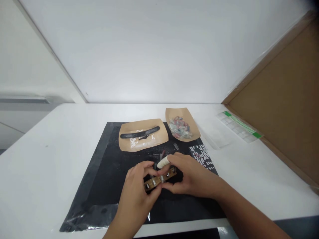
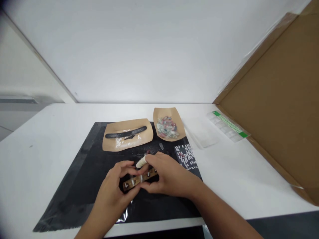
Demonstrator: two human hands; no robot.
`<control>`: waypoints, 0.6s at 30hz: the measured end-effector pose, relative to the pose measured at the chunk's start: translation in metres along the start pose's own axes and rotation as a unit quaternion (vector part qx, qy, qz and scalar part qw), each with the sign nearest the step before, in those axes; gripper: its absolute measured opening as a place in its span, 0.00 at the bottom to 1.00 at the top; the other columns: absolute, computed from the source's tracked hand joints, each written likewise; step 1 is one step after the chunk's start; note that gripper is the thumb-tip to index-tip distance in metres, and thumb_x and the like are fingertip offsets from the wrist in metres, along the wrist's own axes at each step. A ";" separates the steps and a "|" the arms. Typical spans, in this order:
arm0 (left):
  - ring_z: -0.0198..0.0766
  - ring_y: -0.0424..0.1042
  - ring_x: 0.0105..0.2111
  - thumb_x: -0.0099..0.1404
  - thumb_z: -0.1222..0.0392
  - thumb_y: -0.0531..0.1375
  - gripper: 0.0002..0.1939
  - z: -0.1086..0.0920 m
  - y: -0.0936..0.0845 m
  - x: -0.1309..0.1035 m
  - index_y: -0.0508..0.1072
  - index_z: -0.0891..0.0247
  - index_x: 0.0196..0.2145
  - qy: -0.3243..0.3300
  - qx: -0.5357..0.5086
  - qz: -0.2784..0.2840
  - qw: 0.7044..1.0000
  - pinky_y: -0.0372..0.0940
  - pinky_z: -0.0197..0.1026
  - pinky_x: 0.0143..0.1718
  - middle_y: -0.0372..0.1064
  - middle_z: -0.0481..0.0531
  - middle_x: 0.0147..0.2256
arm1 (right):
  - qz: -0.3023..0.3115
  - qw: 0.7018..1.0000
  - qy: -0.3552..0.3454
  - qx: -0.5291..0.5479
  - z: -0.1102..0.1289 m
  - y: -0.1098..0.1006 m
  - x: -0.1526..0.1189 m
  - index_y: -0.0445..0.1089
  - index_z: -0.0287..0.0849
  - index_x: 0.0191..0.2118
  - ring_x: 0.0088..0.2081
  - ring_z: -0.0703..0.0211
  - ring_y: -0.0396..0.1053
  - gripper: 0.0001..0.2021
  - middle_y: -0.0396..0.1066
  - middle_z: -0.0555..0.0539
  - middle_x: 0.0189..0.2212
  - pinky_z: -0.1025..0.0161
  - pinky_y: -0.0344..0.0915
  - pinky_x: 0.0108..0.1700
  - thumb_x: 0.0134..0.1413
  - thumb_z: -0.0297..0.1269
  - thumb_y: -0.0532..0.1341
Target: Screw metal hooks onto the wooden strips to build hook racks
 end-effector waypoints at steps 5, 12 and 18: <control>0.55 0.78 0.50 0.61 0.64 0.70 0.27 0.001 0.001 0.000 0.65 0.53 0.54 -0.003 -0.010 0.007 1.000 0.68 0.62 0.53 0.80 0.50 0.45 | -0.008 1.000 -0.007 0.001 0.001 -0.001 0.000 0.73 0.46 0.41 0.40 0.57 0.71 0.14 0.79 0.54 0.38 0.61 0.62 0.44 0.51 0.33 0.74; 0.55 0.78 0.51 0.62 0.64 0.69 0.28 0.005 0.003 0.001 0.64 0.53 0.55 -0.027 -0.018 0.015 0.999 0.68 0.61 0.54 0.80 0.52 0.45 | -0.006 0.999 -0.053 -0.005 0.012 -0.004 0.001 0.74 0.45 0.44 0.42 0.57 0.72 0.14 0.79 0.53 0.41 0.59 0.62 0.48 0.52 0.33 0.74; 0.55 0.77 0.51 0.61 0.65 0.69 0.28 0.006 0.002 0.001 0.65 0.52 0.55 -0.023 -0.015 0.012 1.000 0.68 0.61 0.54 0.79 0.50 0.46 | 0.004 0.998 -0.063 -0.005 0.014 -0.004 0.001 0.74 0.45 0.45 0.42 0.57 0.73 0.13 0.79 0.53 0.40 0.59 0.62 0.48 0.55 0.35 0.73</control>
Point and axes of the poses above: each hand's wrist, its own x-axis towards the middle knuckle, its own y-axis out of the palm, z = x × y, the point moved 10 cm from there along x, towards the middle knuckle
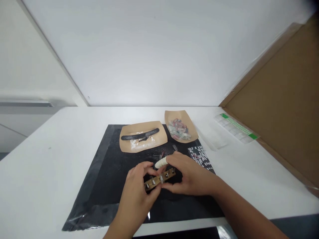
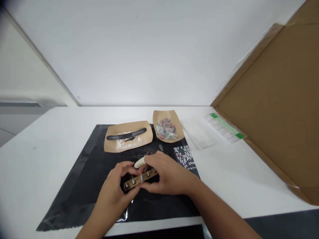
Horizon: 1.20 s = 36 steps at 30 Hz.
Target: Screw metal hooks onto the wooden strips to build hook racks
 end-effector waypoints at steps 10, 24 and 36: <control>0.52 0.78 0.46 0.60 0.66 0.70 0.25 -0.012 -0.005 0.002 0.69 0.54 0.52 0.028 0.001 -0.007 1.000 0.69 0.57 0.50 0.79 0.49 0.43 | -0.008 1.000 -0.012 -0.011 0.001 0.000 -0.001 0.74 0.45 0.45 0.42 0.56 0.73 0.14 0.79 0.51 0.40 0.59 0.62 0.49 0.55 0.35 0.74; 0.45 0.79 0.50 0.72 0.59 0.64 0.12 -0.021 -0.031 -0.006 0.77 0.54 0.52 0.078 -0.051 0.011 0.996 0.76 0.49 0.53 0.78 0.54 0.48 | -0.013 1.000 -0.019 -0.009 0.002 -0.006 -0.003 0.74 0.45 0.48 0.45 0.53 0.75 0.19 0.79 0.49 0.43 0.57 0.64 0.50 0.52 0.39 0.76; 0.44 0.79 0.50 0.77 0.59 0.58 0.13 -0.012 -0.049 -0.001 0.79 0.54 0.53 0.092 0.020 0.038 0.995 0.76 0.48 0.52 0.80 0.54 0.48 | -0.030 0.999 -0.021 -0.008 0.003 -0.014 -0.006 0.74 0.45 0.47 0.44 0.55 0.76 0.16 0.79 0.49 0.43 0.56 0.66 0.49 0.55 0.42 0.74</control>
Point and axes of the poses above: each hand's wrist, its own x-axis towards the middle knuckle, its own y-axis out of the palm, z = x × y, the point moved 10 cm from there along x, towards the middle knuckle
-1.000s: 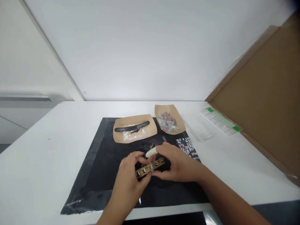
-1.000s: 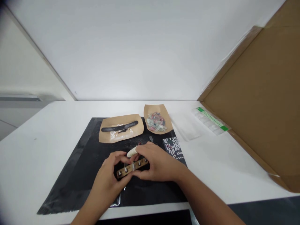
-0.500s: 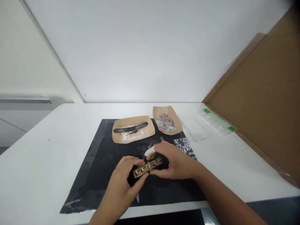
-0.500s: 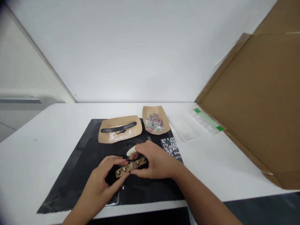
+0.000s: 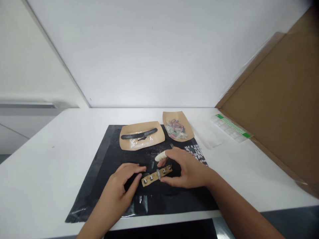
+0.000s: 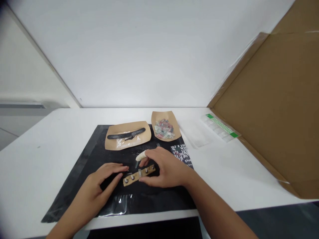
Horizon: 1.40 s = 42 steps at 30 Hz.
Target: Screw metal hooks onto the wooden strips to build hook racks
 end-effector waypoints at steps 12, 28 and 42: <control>0.45 0.72 0.41 0.75 0.63 0.59 0.12 -0.017 0.010 0.008 0.82 0.58 0.49 0.087 0.151 0.064 0.982 0.73 0.46 0.42 0.73 0.56 0.45 | -0.033 0.999 0.009 -0.004 0.001 -0.012 -0.002 0.74 0.46 0.46 0.43 0.55 0.75 0.13 0.79 0.48 0.41 0.57 0.68 0.46 0.59 0.43 0.71; 0.43 0.74 0.41 0.76 0.62 0.61 0.08 -0.023 -0.011 0.011 0.80 0.57 0.46 0.067 0.090 -0.054 0.992 0.73 0.47 0.45 0.78 0.53 0.41 | -0.055 0.998 0.016 -0.002 0.003 -0.014 -0.001 0.75 0.46 0.44 0.42 0.56 0.77 0.08 0.80 0.49 0.40 0.58 0.70 0.46 0.61 0.38 0.70; 0.38 0.79 0.39 0.72 0.68 0.65 0.10 -0.066 -0.011 0.032 0.82 0.59 0.48 0.141 -0.059 -0.137 0.979 0.77 0.39 0.41 0.79 0.54 0.41 | -0.132 0.953 0.122 0.243 -0.022 -0.005 0.000 0.77 0.42 0.40 0.36 0.58 0.79 0.10 0.80 0.47 0.33 0.61 0.75 0.39 0.65 0.44 0.68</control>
Point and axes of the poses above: each hand's wrist, its own x-axis towards the middle knuckle, its own y-axis out of the palm, z = x × y, the point moved 10 cm from there along x, towards the middle knuckle
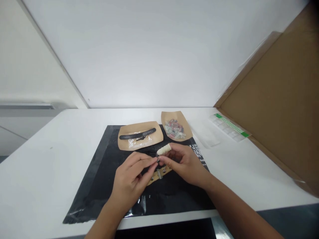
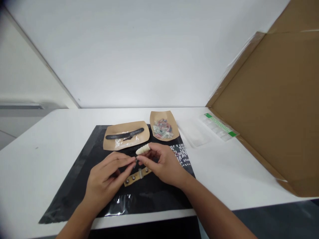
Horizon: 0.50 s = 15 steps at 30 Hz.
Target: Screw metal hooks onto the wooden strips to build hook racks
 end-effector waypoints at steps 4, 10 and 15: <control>0.38 0.79 0.39 0.71 0.69 0.65 0.09 -0.004 0.003 0.000 0.82 0.59 0.46 0.019 -0.003 0.001 1.000 0.77 0.39 0.41 0.79 0.53 0.40 | 0.009 0.999 0.034 0.033 -0.007 0.000 -0.001 0.78 0.41 0.40 0.38 0.56 0.81 0.12 0.82 0.46 0.34 0.60 0.77 0.41 0.63 0.45 0.70; 0.39 0.77 0.41 0.71 0.72 0.65 0.11 -0.001 0.005 -0.005 0.80 0.60 0.47 0.043 0.013 0.007 0.999 0.75 0.41 0.42 0.78 0.54 0.41 | 0.027 1.000 0.014 0.006 0.004 0.002 -0.001 0.79 0.41 0.41 0.35 0.60 0.77 0.12 0.80 0.47 0.37 0.63 0.75 0.36 0.59 0.45 0.74; 0.41 0.76 0.43 0.70 0.74 0.65 0.16 -0.001 0.006 -0.009 0.79 0.58 0.51 0.065 0.045 0.029 0.996 0.74 0.43 0.43 0.79 0.55 0.44 | 0.002 1.000 0.016 0.001 -0.002 -0.003 0.001 0.80 0.42 0.37 0.31 0.62 0.74 0.15 0.80 0.48 0.36 0.64 0.72 0.33 0.52 0.46 0.78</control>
Point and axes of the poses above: each hand's wrist, its own x-axis towards the middle knuckle, its own y-axis out of the palm, z = x × y, the point moved 10 cm from there along x, towards the middle knuckle
